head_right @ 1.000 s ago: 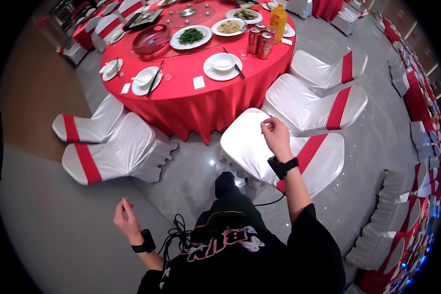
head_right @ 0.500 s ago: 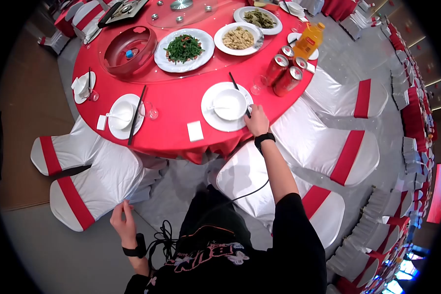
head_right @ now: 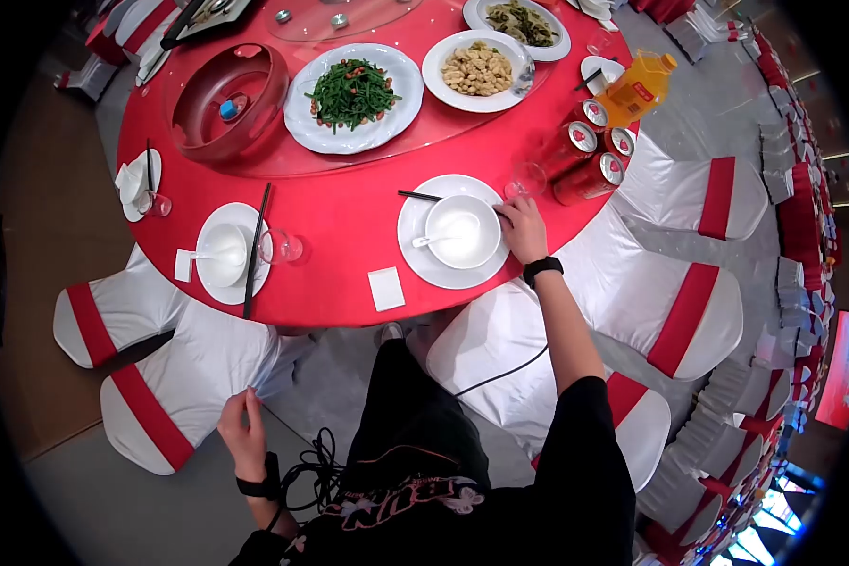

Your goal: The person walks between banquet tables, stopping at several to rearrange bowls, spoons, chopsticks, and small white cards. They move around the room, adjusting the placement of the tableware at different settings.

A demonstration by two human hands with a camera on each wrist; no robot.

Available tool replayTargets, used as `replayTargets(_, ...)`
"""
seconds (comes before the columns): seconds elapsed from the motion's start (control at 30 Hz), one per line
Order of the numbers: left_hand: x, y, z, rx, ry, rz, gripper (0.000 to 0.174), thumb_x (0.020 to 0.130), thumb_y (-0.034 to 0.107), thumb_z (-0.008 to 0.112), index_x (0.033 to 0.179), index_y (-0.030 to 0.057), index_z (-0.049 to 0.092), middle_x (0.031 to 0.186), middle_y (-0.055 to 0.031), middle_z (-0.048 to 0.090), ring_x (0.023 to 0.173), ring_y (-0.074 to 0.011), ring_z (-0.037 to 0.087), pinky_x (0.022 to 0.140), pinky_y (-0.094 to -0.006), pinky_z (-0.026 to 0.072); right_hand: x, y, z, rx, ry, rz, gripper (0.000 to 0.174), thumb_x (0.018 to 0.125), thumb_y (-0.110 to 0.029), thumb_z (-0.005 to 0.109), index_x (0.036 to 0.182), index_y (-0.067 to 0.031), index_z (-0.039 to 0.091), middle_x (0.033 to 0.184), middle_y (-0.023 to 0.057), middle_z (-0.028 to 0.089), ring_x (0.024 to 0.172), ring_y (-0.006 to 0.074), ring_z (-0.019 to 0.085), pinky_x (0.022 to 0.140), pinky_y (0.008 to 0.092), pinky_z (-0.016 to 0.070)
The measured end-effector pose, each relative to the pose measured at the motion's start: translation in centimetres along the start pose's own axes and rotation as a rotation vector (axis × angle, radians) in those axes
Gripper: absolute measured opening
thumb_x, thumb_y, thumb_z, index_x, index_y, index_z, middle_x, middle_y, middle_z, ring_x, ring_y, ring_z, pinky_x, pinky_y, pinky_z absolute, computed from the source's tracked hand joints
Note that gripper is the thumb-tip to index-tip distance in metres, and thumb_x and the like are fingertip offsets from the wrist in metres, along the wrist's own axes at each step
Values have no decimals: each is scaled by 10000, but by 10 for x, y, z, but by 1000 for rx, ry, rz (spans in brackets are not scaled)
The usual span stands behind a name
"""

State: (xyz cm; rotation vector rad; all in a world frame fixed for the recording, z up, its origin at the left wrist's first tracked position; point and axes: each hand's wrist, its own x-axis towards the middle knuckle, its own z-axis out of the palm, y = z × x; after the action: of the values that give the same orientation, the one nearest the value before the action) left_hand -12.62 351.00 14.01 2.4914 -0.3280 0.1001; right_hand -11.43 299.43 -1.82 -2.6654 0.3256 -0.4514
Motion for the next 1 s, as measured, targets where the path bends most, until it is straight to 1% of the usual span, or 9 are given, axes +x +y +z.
replayTargets(0.07, 2, 4, 3, 4, -33, -29, 115, 882, 46, 582, 800, -30, 604, 688, -128, 598, 591, -269, 572, 560, -332, 440, 8, -1, 2, -1, 12, -65, 190, 738, -49, 636, 921, -46, 688, 892, 87, 607, 875, 289, 554, 756, 379, 481)
replayTargets(0.27, 5, 6, 8, 9, -40, -41, 121, 884, 51, 581, 799, -31, 608, 691, -135, 600, 595, -277, 576, 564, -339, 443, 8, -8, 11, 116, 38, -112, 199, 733, -32, 629, 925, -36, 681, 918, 90, 623, 895, 292, 566, 767, 382, 485)
replayTargets(0.4, 5, 5, 10, 8, -37, -24, 119, 882, 54, 584, 798, -26, 611, 688, -131, 601, 592, -272, 577, 560, -337, 442, 4, -5, 12, 110, 56, -141, 202, 725, -17, 629, 923, -25, 667, 938, 95, 627, 894, 296, 573, 772, 380, 489)
replayTargets(0.57, 5, 5, 15, 27, -60, 1, 104, 872, 52, 593, 794, -14, 615, 665, -118, 594, 570, -259, 572, 542, -339, 437, 0, 1, 12, 55, 84, -193, 228, 730, -7, 623, 956, -24, 650, 937, 100, 630, 871, 297, 578, 770, 374, 495)
replayTargets(0.77, 6, 6, 16, 45, -54, 33, 89, 863, 49, 601, 798, -8, 619, 653, -113, 590, 554, -255, 566, 527, -341, 434, 0, 2, 10, -56, 82, -254, 274, 730, -2, 600, 1001, -22, 630, 980, 99, 614, 917, 279, 571, 782, 369, 494)
replayTargets(0.87, 3, 2, 17, 53, -54, 40, 83, 861, 48, 604, 801, -8, 620, 650, -111, 588, 552, -252, 567, 525, -340, 434, 1, 4, 8, -73, 25, -281, 299, 719, -4, 593, 1016, -22, 623, 1012, 98, 602, 943, 274, 560, 801, 369, 489)
replayTargets(1.0, 2, 3, 17, 65, -51, 67, 81, 859, 45, 603, 802, -9, 620, 647, -109, 584, 552, -248, 568, 524, -340, 435, 1, 4, 9, -55, 37, -308, 302, 711, 0, 592, 1012, -17, 622, 1022, 99, 599, 955, 278, 554, 826, 367, 482)
